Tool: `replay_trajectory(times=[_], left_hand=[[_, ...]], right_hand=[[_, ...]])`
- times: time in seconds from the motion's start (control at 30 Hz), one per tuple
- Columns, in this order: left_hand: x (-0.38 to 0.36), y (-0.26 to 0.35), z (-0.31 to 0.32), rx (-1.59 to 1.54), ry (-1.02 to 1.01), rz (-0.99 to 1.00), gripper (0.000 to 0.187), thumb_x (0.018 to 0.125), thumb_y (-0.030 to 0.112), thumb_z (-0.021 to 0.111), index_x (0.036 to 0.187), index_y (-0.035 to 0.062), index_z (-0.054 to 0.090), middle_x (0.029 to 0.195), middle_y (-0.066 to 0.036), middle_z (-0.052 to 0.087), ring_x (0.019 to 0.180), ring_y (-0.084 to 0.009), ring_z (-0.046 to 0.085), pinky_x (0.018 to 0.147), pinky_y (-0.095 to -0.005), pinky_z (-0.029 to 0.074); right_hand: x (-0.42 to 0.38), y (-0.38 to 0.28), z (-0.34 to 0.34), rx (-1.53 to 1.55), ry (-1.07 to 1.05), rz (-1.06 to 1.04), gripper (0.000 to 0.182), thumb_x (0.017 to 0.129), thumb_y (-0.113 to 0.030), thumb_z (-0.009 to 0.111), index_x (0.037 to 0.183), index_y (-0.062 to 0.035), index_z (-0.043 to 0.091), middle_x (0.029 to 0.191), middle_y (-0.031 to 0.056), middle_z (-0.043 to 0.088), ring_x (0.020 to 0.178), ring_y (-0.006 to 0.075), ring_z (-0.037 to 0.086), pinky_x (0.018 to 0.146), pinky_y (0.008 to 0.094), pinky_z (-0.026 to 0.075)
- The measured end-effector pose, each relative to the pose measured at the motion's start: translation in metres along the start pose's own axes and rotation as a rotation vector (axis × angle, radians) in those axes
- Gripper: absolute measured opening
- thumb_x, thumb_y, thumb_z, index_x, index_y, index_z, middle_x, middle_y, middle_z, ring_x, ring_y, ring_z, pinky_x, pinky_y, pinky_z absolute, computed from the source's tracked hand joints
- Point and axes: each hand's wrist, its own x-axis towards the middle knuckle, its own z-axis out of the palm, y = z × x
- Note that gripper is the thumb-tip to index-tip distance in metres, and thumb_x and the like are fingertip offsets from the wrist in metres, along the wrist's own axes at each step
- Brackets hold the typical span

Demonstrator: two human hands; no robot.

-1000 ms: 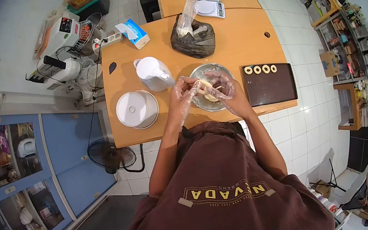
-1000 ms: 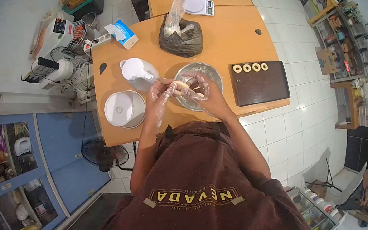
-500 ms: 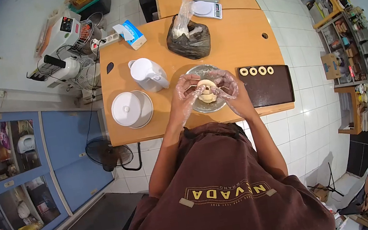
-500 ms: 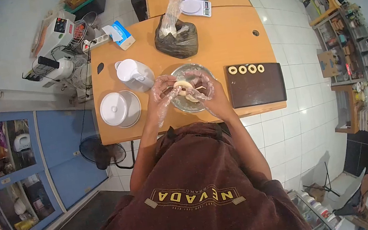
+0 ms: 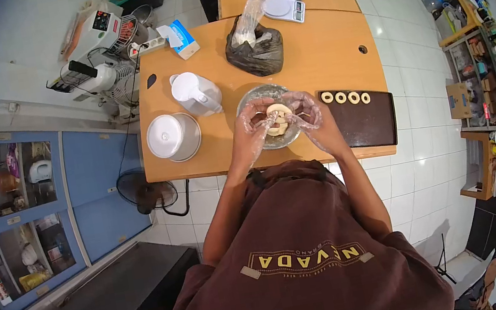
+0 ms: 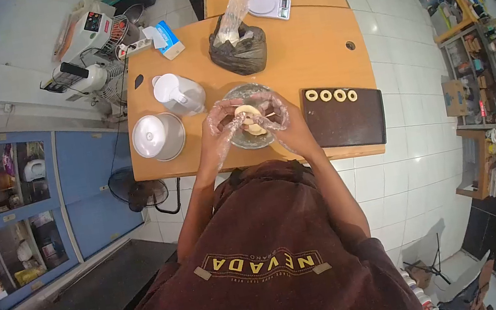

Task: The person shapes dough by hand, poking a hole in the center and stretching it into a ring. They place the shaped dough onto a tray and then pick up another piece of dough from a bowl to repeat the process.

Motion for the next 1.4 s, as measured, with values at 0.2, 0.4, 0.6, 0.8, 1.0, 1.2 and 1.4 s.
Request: replay_trajectory(times=[0.2,0.4,0.6,0.8,1.0,1.2,1.4], left_hand=[[0.001,-0.016,0.026,0.221,-0.043,0.002,0.035,0.095,-0.002,0.065,0.129,-0.0002,0.059,0.118,-0.008,0.067,0.107,-0.0151,0.065,0.093,-0.0303,0.054],[0.006,-0.013,0.067,0.161,0.0,0.022,0.032,0.096,0.002,0.068,0.128,0.0009,0.061,0.116,-0.007,0.069,0.107,-0.0134,0.065,0.094,-0.0299,0.054],[0.014,-0.034,0.107,0.206,-0.034,-0.006,0.03,0.097,0.002,0.067,0.126,0.0001,0.062,0.116,-0.007,0.068,0.104,-0.0132,0.065,0.091,-0.029,0.054],[0.019,-0.047,0.16,0.248,-0.085,-0.01,0.032,0.097,0.001,0.067,0.128,0.0003,0.061,0.115,-0.008,0.068,0.104,-0.0145,0.065,0.09,-0.0293,0.054],[0.018,-0.057,0.194,0.108,-0.001,0.025,0.032,0.096,-0.003,0.066,0.127,-0.0005,0.061,0.115,-0.009,0.069,0.104,-0.0151,0.065,0.092,-0.0295,0.053],[0.017,-0.059,0.192,0.366,-0.085,0.024,0.029,0.094,-0.005,0.066,0.123,-0.0023,0.064,0.112,-0.009,0.07,0.104,-0.015,0.066,0.092,-0.0302,0.054],[0.022,-0.044,0.163,0.425,-0.105,0.083,0.029,0.092,-0.005,0.069,0.121,-0.0029,0.065,0.111,-0.009,0.071,0.103,-0.0153,0.067,0.091,-0.0305,0.054]], right_hand=[[-0.007,-0.004,-0.021,0.047,0.016,-0.009,0.042,0.098,0.001,0.068,0.139,-0.0039,0.059,0.108,0.0001,0.063,0.102,0.0083,0.059,0.093,0.0265,0.051],[-0.022,-0.001,-0.054,-0.028,-0.026,0.015,0.043,0.097,0.0,0.069,0.139,-0.0041,0.059,0.109,0.0001,0.062,0.101,0.0075,0.059,0.089,0.0253,0.051],[-0.042,0.001,-0.096,-0.005,0.09,-0.067,0.044,0.097,0.004,0.068,0.139,-0.0032,0.058,0.11,0.0007,0.062,0.1,0.0078,0.059,0.09,0.0243,0.051],[-0.065,0.003,-0.136,0.007,0.125,-0.021,0.041,0.099,0.004,0.067,0.138,-0.002,0.058,0.107,0.0008,0.062,0.098,0.008,0.06,0.092,0.0248,0.05],[-0.084,0.008,-0.165,0.011,0.177,-0.046,0.041,0.096,0.002,0.07,0.136,-0.0042,0.061,0.103,-0.0004,0.059,0.094,0.0071,0.056,0.085,0.0238,0.049],[-0.09,0.009,-0.158,0.094,0.237,-0.063,0.043,0.096,0.004,0.068,0.137,-0.0045,0.06,0.101,-0.002,0.059,0.092,0.0055,0.056,0.081,0.0226,0.049],[-0.085,0.005,-0.14,0.004,0.238,-0.031,0.044,0.096,0.004,0.068,0.138,-0.0045,0.059,0.101,-0.0011,0.06,0.093,0.0067,0.057,0.082,0.0242,0.05]])
